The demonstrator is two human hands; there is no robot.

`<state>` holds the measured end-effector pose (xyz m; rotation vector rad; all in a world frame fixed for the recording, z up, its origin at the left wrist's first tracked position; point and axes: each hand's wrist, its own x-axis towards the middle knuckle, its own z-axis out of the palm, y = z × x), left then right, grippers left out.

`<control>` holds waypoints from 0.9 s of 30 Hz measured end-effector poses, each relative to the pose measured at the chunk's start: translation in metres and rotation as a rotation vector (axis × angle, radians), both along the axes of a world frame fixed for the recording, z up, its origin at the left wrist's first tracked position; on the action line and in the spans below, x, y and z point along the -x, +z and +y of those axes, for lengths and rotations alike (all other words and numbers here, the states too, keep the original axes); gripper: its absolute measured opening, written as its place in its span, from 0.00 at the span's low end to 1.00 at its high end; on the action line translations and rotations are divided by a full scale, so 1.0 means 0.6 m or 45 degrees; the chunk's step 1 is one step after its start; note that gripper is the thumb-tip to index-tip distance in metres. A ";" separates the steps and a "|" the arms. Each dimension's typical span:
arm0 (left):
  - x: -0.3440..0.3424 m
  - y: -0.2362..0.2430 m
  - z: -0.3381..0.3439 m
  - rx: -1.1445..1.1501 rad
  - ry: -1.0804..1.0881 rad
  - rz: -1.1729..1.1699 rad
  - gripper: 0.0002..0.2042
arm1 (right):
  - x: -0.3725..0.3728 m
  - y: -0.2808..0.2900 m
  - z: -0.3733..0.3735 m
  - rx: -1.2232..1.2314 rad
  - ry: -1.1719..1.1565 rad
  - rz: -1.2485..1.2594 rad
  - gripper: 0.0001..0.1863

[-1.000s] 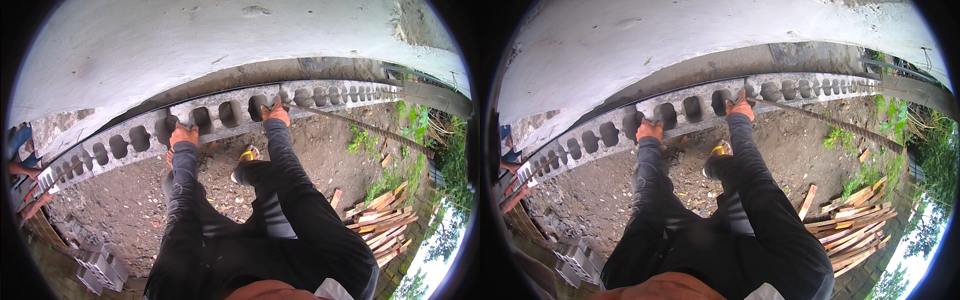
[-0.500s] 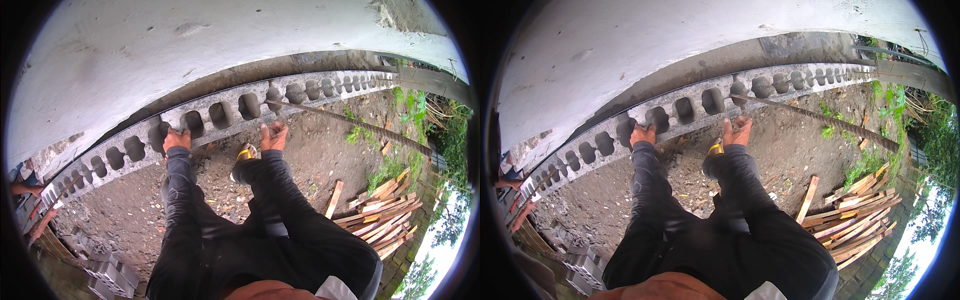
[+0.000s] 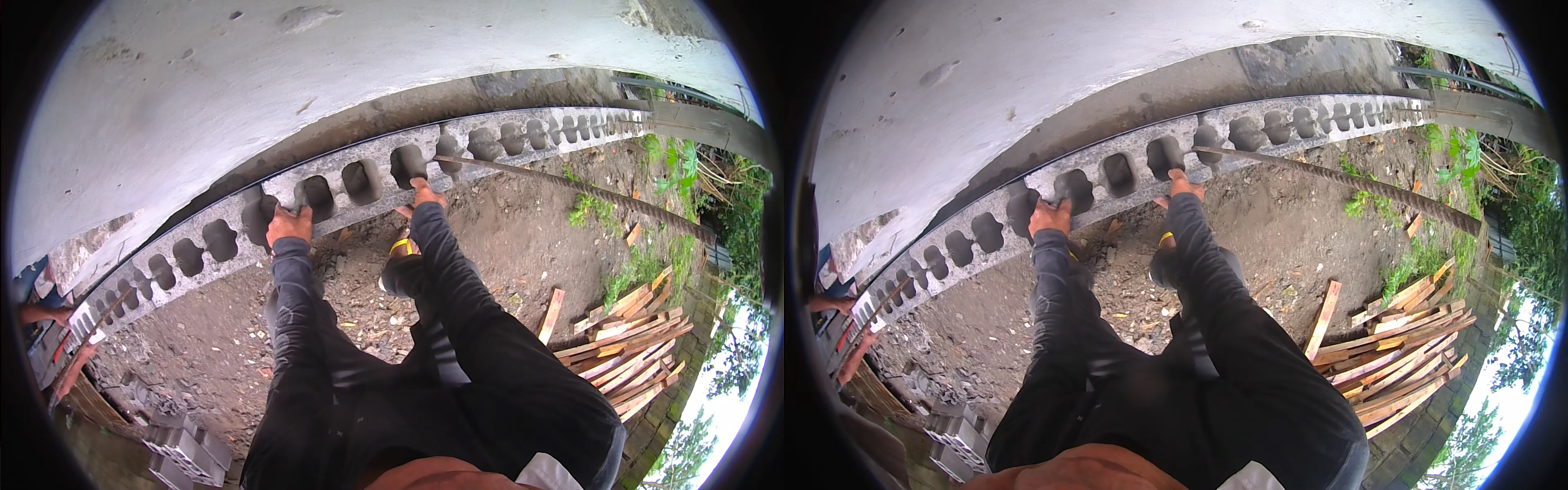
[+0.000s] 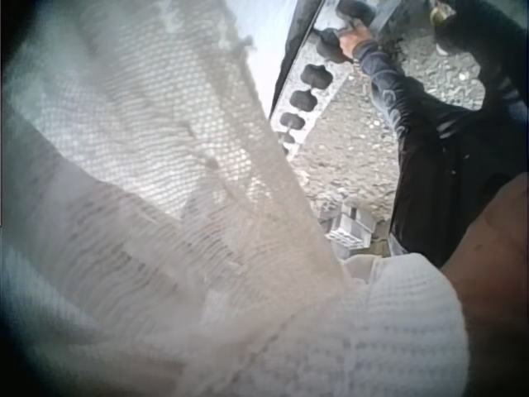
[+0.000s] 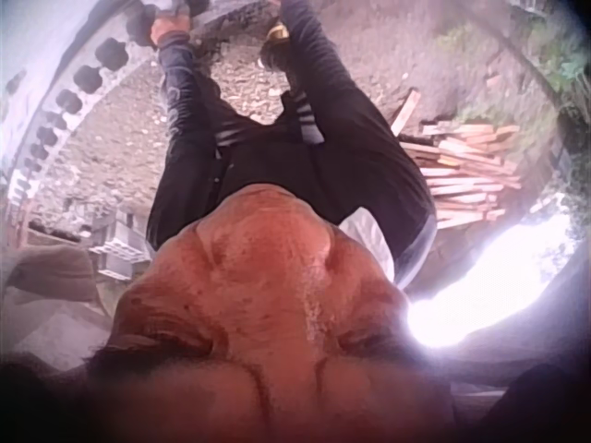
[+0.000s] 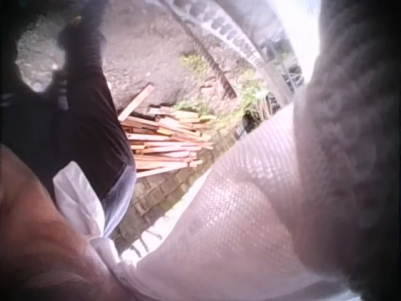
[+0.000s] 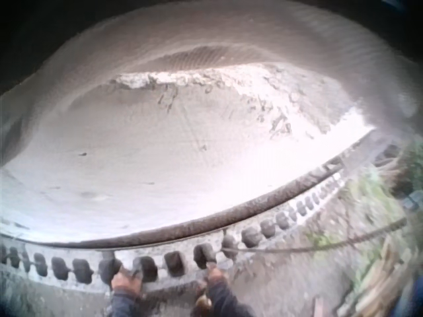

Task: The person places hollow concrete blocks onto a low wall and then uses a trowel to scoop mortar from a pile and apply it into the block holes. The person repeats this process along the wall.

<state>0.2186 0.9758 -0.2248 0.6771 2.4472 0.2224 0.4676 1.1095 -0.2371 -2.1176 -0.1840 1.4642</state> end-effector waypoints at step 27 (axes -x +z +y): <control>-0.013 -0.009 -0.001 -0.066 0.037 0.097 0.34 | -0.023 -0.040 0.008 0.038 0.005 -0.065 0.47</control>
